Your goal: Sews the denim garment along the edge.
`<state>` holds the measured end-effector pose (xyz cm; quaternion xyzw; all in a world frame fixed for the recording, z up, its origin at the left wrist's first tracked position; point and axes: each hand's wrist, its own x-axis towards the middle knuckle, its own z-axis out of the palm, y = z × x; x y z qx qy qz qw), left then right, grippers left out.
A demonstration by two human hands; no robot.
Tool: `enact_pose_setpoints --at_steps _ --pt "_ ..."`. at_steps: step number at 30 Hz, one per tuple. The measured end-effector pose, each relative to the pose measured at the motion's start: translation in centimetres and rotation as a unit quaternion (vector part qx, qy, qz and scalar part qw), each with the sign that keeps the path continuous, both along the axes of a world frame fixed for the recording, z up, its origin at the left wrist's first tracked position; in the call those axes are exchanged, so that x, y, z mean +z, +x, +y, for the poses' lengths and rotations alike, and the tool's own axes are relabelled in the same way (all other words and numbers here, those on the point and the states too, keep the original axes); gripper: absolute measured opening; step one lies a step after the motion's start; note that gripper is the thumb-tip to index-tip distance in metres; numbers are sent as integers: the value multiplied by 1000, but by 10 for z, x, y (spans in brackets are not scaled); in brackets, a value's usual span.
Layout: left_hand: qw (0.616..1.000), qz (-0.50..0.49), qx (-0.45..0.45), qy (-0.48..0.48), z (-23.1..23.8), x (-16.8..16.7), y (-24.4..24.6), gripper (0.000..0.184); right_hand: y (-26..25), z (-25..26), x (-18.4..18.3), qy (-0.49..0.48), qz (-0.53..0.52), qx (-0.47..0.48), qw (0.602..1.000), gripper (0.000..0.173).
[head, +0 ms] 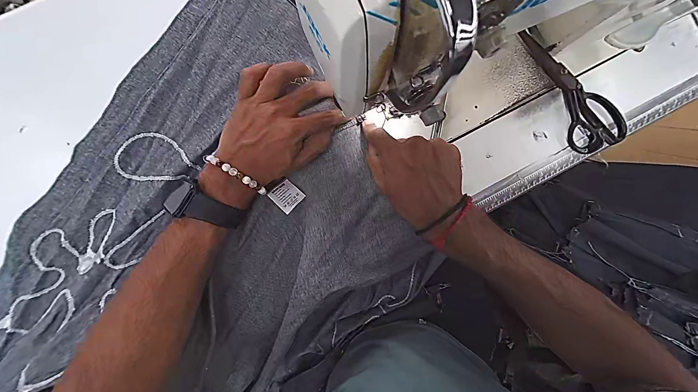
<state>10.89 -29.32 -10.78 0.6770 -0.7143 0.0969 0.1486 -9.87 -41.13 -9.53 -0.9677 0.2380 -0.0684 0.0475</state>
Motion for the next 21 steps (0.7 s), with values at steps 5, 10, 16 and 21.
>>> enact_pose_setpoints --at_steps 5,10,16,21 --pt "951 38 277 133 43 48 -109 42 -9 6 -9 25 -78 -19 996 31" --pt "845 181 481 147 119 19 -179 86 -21 1 4 156 -75 -96 980 27" --pt "911 79 365 173 144 -6 -33 86 -26 2 6 163 -52 -55 984 28" --pt "931 60 307 188 129 -8 6 86 -26 22 -16 19 -98 -43 994 33"
